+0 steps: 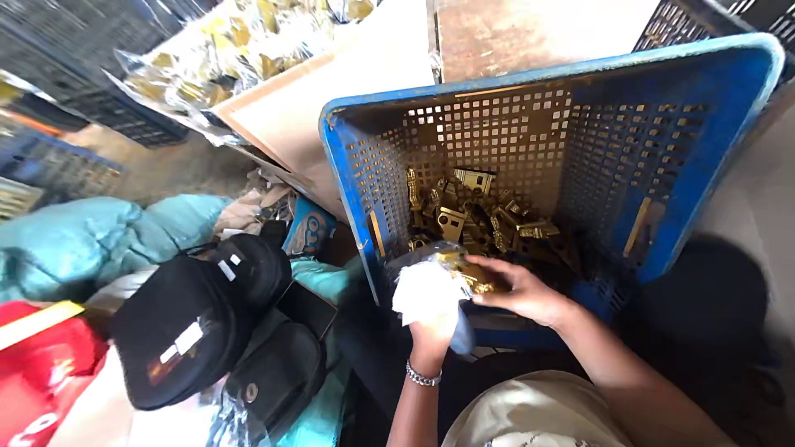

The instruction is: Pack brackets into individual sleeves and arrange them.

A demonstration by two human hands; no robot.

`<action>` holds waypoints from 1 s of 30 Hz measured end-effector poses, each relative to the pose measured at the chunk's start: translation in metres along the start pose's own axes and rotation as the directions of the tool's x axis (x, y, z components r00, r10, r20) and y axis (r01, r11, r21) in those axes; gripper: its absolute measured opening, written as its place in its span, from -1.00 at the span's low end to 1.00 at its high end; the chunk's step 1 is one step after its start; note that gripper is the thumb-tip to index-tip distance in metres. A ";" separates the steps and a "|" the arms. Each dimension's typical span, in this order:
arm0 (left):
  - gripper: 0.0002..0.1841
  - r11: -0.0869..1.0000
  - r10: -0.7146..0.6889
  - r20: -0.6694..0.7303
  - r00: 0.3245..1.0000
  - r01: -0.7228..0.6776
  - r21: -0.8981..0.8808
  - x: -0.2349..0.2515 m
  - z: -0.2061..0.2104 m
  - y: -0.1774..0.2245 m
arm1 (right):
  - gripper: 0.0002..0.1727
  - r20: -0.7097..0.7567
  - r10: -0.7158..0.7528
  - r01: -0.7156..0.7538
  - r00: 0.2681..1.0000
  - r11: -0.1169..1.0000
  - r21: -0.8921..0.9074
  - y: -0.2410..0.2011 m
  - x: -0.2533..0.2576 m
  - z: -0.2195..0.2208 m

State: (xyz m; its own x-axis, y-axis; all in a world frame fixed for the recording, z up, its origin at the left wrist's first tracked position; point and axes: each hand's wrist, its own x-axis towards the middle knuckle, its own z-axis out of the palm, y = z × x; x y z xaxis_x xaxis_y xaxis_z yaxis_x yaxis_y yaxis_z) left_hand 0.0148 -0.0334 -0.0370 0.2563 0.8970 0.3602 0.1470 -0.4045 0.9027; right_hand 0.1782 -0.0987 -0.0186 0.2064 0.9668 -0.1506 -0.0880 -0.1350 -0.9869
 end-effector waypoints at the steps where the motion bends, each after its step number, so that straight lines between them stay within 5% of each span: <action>1: -0.43 0.999 0.022 -0.029 0.999 -0.021 0.026 0.001 0.000 0.003 | -0.25 -0.074 -0.058 0.060 0.996 0.998 0.035 -0.002 0.001 -0.002; 4: -0.51 0.992 0.122 0.197 0.973 -0.117 -0.038 -0.009 0.001 0.022 | -0.33 -0.207 -0.211 0.173 0.955 0.967 -0.187 -0.003 0.007 -0.004; 6: -0.48 0.979 0.200 0.335 0.921 -0.178 -0.094 -0.012 0.004 0.032 | -0.31 -0.088 -0.235 0.184 0.968 0.902 -0.390 -0.004 0.008 -0.010; 8: -0.50 0.993 0.055 0.356 0.933 -0.012 -0.120 -0.011 -0.003 0.034 | -0.47 0.117 0.032 0.043 0.993 0.809 -0.586 -0.024 0.005 -0.023; 10: -0.59 0.932 -0.186 0.278 0.942 0.259 -0.254 -0.001 -0.016 0.023 | -0.58 0.272 0.427 -0.048 0.862 0.603 -0.796 -0.047 0.015 -0.037; 11: -0.60 0.861 -0.328 0.253 0.910 0.398 -0.316 0.004 -0.026 0.020 | -0.62 0.340 0.511 -0.005 0.790 0.558 -0.830 -0.058 0.019 -0.042; 12: -0.61 0.801 -0.427 0.214 0.879 0.477 -0.362 0.008 -0.035 0.015 | -0.66 0.416 0.492 0.049 0.765 0.599 -0.799 -0.070 0.019 -0.048; 14: -0.61 0.766 -0.493 0.115 0.863 0.493 -0.413 0.007 -0.048 0.007 | -0.74 0.483 0.111 0.163 0.869 0.857 -0.490 -0.090 0.018 -0.061; 15: -0.54 0.788 -0.484 0.064 0.873 0.467 -0.402 0.005 -0.052 0.004 | -0.74 0.377 -0.128 0.224 0.917 0.948 -0.224 -0.096 0.021 -0.057; 17: -0.34 0.845 -0.453 0.006 0.892 0.431 -0.317 0.004 -0.051 0.005 | -0.54 0.132 -0.347 0.308 0.929 0.919 0.248 -0.109 0.035 -0.037; 18: -0.34 0.874 -0.434 -0.007 0.901 0.419 -0.247 0.004 -0.047 0.006 | -0.41 0.104 -0.349 0.310 0.931 0.909 0.277 -0.112 0.039 -0.026; 20: -0.36 0.930 -0.351 0.031 0.936 0.352 -0.108 0.005 -0.036 0.006 | -0.34 0.178 -0.205 0.202 0.962 0.979 0.038 -0.097 0.040 -0.003; 23: -0.46 0.978 -0.189 0.105 0.976 0.196 -0.063 -0.001 -0.018 0.004 | -0.57 0.312 0.105 -0.001 0.944 0.949 -0.315 -0.054 0.028 0.017; 25: -0.51 0.966 -0.140 0.133 0.981 0.165 -0.197 -0.003 -0.009 0.000 | -0.77 0.271 0.111 -0.043 0.956 0.969 -0.243 -0.034 0.020 0.012; 27: -0.48 0.906 -0.197 0.243 0.950 0.271 -0.326 -0.005 -0.005 0.006 | -0.84 0.195 0.119 -0.093 0.974 0.986 -0.135 -0.025 0.013 0.003; 30: -0.41 0.660 -0.349 0.518 0.781 0.597 -0.455 0.003 -0.007 0.028 | -0.85 0.156 0.190 -0.175 0.969 0.979 -0.105 -0.019 0.005 -0.002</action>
State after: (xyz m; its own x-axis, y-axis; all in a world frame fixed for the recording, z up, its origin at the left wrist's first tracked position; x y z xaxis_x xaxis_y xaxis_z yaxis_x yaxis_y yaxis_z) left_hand 0.0124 -0.0410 -0.0093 0.6437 0.7492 -0.1561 -0.1845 0.3500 0.9184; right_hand 0.1830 -0.0920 -0.0008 0.0315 0.9454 -0.3245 -0.0204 -0.3240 -0.9458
